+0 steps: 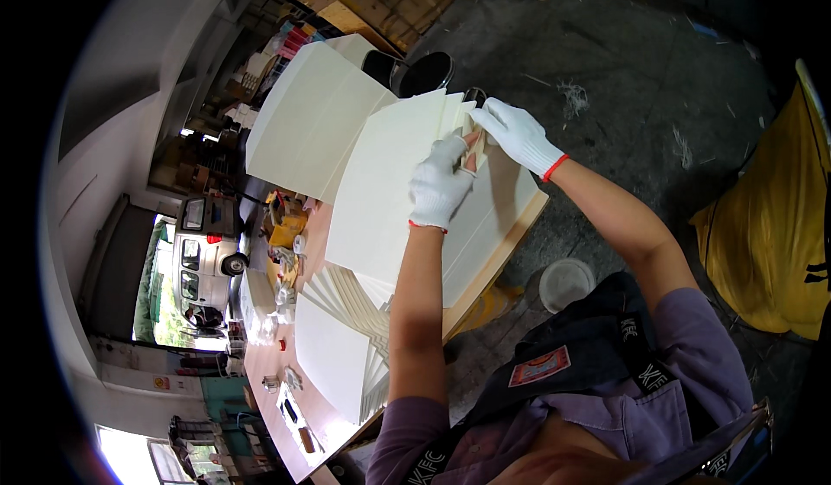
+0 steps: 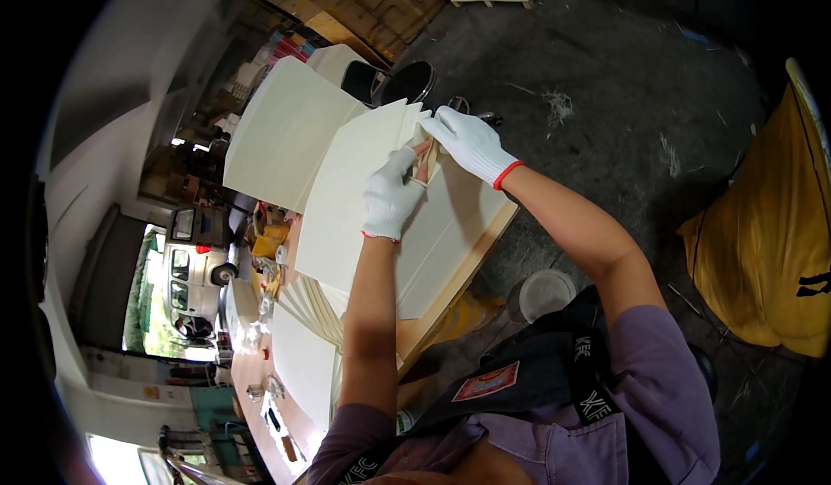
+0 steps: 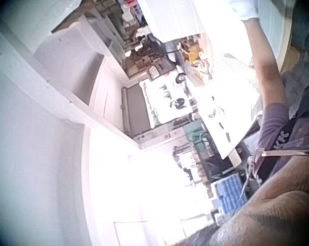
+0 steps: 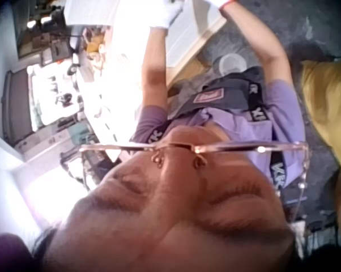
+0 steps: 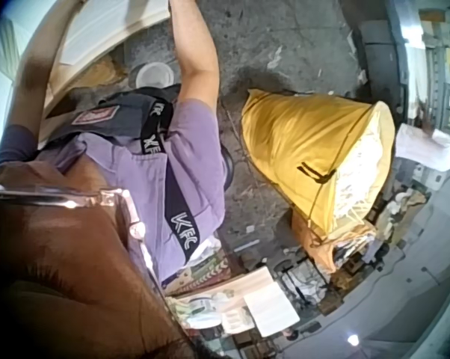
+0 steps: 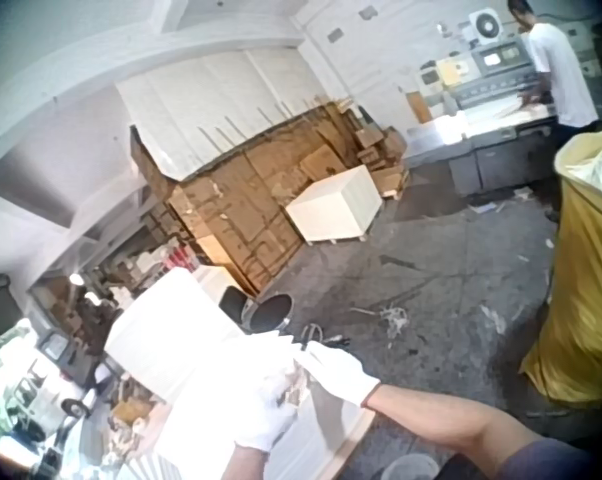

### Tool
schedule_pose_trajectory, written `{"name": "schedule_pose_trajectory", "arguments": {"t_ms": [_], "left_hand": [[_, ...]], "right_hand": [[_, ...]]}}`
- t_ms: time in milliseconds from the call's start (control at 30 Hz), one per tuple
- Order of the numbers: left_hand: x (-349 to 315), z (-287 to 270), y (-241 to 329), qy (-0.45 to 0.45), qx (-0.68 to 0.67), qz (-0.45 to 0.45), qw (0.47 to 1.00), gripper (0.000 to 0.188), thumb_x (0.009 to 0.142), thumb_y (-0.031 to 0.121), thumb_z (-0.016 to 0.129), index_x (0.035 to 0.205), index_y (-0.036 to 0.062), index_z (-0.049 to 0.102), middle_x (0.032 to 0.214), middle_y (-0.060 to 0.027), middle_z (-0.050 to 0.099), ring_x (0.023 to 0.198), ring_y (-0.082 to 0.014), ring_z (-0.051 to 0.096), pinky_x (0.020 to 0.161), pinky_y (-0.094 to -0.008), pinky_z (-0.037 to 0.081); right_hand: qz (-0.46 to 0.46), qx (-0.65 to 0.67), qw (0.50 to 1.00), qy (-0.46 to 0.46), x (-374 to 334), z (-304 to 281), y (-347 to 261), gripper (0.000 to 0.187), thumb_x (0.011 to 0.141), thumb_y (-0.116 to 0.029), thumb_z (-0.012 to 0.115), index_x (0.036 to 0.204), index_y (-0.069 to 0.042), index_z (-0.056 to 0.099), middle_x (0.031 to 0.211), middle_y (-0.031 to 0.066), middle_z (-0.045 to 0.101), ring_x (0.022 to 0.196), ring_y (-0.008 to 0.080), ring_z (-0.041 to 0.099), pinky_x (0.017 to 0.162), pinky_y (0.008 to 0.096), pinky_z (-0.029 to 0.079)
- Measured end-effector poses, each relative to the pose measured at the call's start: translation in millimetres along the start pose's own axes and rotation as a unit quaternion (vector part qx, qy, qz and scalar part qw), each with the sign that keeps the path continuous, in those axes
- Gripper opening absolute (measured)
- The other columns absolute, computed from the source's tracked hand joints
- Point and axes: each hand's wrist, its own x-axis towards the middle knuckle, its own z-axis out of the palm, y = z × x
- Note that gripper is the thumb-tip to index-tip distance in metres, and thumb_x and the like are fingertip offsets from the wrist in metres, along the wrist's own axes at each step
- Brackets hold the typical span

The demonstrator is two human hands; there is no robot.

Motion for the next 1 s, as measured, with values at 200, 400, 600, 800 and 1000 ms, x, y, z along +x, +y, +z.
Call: {"name": "schedule_pose_trajectory", "arguments": {"t_ms": [200,400,600,800,1000], "left_hand": [[-13.2,-0.6,2.2,0.120,0.023,0.056,0.991,0.047,0.091,0.012,0.073,0.137,0.0225,0.070,0.107,-0.0120,0.075,0.087,-0.0335,0.073,0.078,-0.0383,0.060],[-89.9,2.3,-8.0,0.228,-0.089,-0.011,0.969,0.035,0.097,0.013,0.071,0.132,0.0119,0.070,0.112,-0.0109,0.076,0.092,-0.0269,0.074,0.079,-0.0382,0.059],[-224.7,-3.3,-8.1,0.159,-0.462,-0.322,0.811,0.032,0.107,0.021,0.057,0.134,0.0037,0.062,0.133,-0.0137,0.070,0.121,-0.0311,0.070,0.100,-0.0436,0.055],[-282.2,1.2,-34.4,0.275,-0.850,-0.305,0.330,0.053,0.112,0.045,0.042,0.145,0.0037,0.049,0.146,-0.0200,0.057,0.140,-0.0378,0.055,0.116,-0.0537,0.047],[-271.4,-42.2,-4.4,0.218,-0.756,-0.359,0.502,0.061,0.104,0.044,0.060,0.147,0.0024,0.050,0.139,-0.0157,0.064,0.128,-0.0281,0.063,0.108,-0.0423,0.052]], "right_hand": [[0.116,0.388,0.913,0.042,-6.1,10.0,-32.9,0.042,0.100,-0.042,0.071,0.123,-0.007,0.063,0.113,0.0083,0.069,0.106,0.0217,0.066,0.092,0.0370,0.052],[0.299,0.609,0.721,-0.140,-37.8,69.9,-67.6,0.040,0.101,-0.025,0.072,0.136,-0.009,0.060,0.127,0.0081,0.065,0.118,0.0239,0.063,0.094,0.0416,0.056],[0.290,0.541,0.756,-0.227,-41.3,90.3,-42.0,0.038,0.106,-0.013,0.059,0.142,-0.004,0.051,0.139,0.0124,0.060,0.130,0.0303,0.061,0.110,0.0592,0.052],[0.285,0.450,0.804,-0.263,-54.4,28.4,-31.8,0.046,0.106,-0.018,0.062,0.148,-0.004,0.051,0.144,0.0109,0.060,0.133,0.0267,0.060,0.113,0.0525,0.049],[0.330,0.340,0.843,-0.253,-88.6,-78.1,-48.9,0.049,0.108,-0.021,0.060,0.150,0.001,0.050,0.142,0.0120,0.063,0.129,0.0243,0.064,0.100,0.0423,0.060]]}}
